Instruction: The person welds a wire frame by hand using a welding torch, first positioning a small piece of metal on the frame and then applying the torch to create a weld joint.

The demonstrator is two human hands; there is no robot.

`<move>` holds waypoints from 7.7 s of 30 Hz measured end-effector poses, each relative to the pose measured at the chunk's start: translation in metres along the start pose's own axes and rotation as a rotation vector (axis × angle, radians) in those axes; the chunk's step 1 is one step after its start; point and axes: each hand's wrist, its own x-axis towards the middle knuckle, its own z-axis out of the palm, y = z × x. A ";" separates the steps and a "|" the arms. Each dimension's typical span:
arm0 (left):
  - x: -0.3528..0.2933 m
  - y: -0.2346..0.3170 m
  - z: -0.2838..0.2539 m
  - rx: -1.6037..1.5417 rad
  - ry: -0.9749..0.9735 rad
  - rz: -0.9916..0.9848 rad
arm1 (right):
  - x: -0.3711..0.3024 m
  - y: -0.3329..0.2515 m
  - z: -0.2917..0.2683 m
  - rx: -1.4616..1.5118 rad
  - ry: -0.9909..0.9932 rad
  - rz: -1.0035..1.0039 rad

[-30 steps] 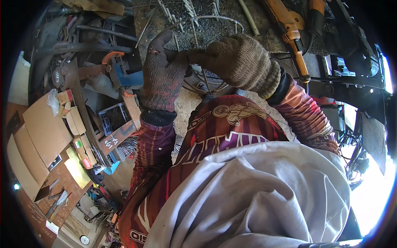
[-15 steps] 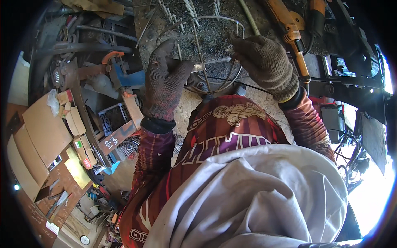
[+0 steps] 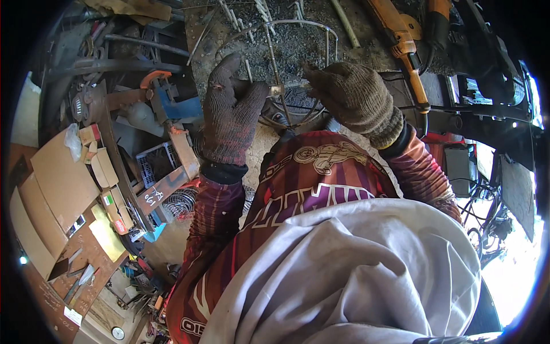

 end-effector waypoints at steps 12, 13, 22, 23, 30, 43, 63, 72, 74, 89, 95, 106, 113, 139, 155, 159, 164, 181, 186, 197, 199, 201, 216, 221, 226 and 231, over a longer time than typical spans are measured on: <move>-0.003 -0.013 -0.002 0.047 0.034 0.089 | 0.025 -0.021 0.001 -0.058 -0.044 -0.260; -0.003 -0.011 -0.002 0.046 0.028 0.067 | 0.026 -0.021 0.001 -0.073 -0.046 -0.270; -0.003 -0.001 0.001 0.047 0.029 0.038 | 0.025 -0.017 0.002 -0.124 -0.221 -0.194; -0.004 0.005 0.003 -0.004 0.030 -0.013 | 0.024 -0.015 0.000 -0.161 -0.275 -0.165; -0.013 0.009 0.004 -0.132 -0.001 -0.087 | -0.014 0.023 0.002 0.143 0.118 -0.055; -0.018 -0.017 0.006 0.027 0.019 0.134 | -0.025 0.009 0.000 -0.026 0.116 -0.146; -0.022 -0.018 0.010 0.042 0.059 0.139 | -0.021 -0.005 0.005 0.085 -0.057 -0.034; -0.024 -0.022 0.007 -0.004 0.035 0.128 | 0.007 -0.020 0.002 0.010 -0.089 -0.298; -0.024 -0.024 0.006 0.066 0.049 0.177 | 0.007 -0.019 0.006 -0.045 -0.087 -0.319; -0.028 -0.021 0.009 -0.122 0.042 0.099 | -0.002 -0.002 -0.029 0.126 0.031 -0.123; -0.043 -0.027 0.015 -0.077 0.070 0.117 | -0.029 0.013 -0.017 0.007 0.316 -0.028; -0.045 -0.046 0.014 0.050 0.131 0.234 | -0.061 0.002 0.016 0.131 0.318 0.021; -0.044 -0.036 0.013 -0.013 0.082 0.164 | -0.051 -0.032 0.027 0.007 0.088 -0.001; -0.037 -0.048 0.010 0.003 0.055 0.211 | -0.017 -0.034 0.032 -0.375 0.054 -0.384; -0.050 -0.033 -0.006 -0.319 -0.009 0.097 | -0.128 -0.033 0.044 -0.180 0.294 0.135; -0.054 -0.055 0.001 -0.108 -0.048 0.156 | -0.125 -0.046 0.048 -0.084 0.304 0.236; -0.056 -0.050 0.014 -0.053 0.022 0.214 | -0.118 -0.042 0.052 -0.139 0.309 0.176; -0.054 -0.065 0.014 0.113 0.088 0.273 | -0.058 -0.045 0.062 -0.300 0.176 -0.194; -0.056 -0.059 0.012 0.151 0.070 0.278 | -0.047 -0.041 0.060 -0.338 0.132 -0.253; -0.054 -0.060 0.014 0.153 0.073 0.323 | -0.040 -0.032 0.054 -0.346 0.050 -0.376; -0.054 -0.060 0.015 0.167 0.085 0.345 | -0.041 -0.033 0.055 -0.303 0.058 -0.359; -0.054 -0.064 0.016 0.139 0.098 0.331 | -0.041 -0.035 0.055 -0.245 0.101 -0.347; -0.058 -0.034 -0.011 -0.238 -0.052 0.079 | -0.120 -0.041 0.008 -0.404 0.392 0.020; -0.055 -0.053 -0.029 -0.163 0.031 0.055 | -0.190 -0.055 0.060 -0.235 0.339 0.273; -0.054 -0.054 -0.015 -0.100 -0.108 0.172 | -0.242 -0.057 0.097 0.071 0.211 0.712; -0.054 -0.055 -0.006 0.236 -0.122 0.316 | -0.265 -0.046 0.111 0.073 0.223 0.835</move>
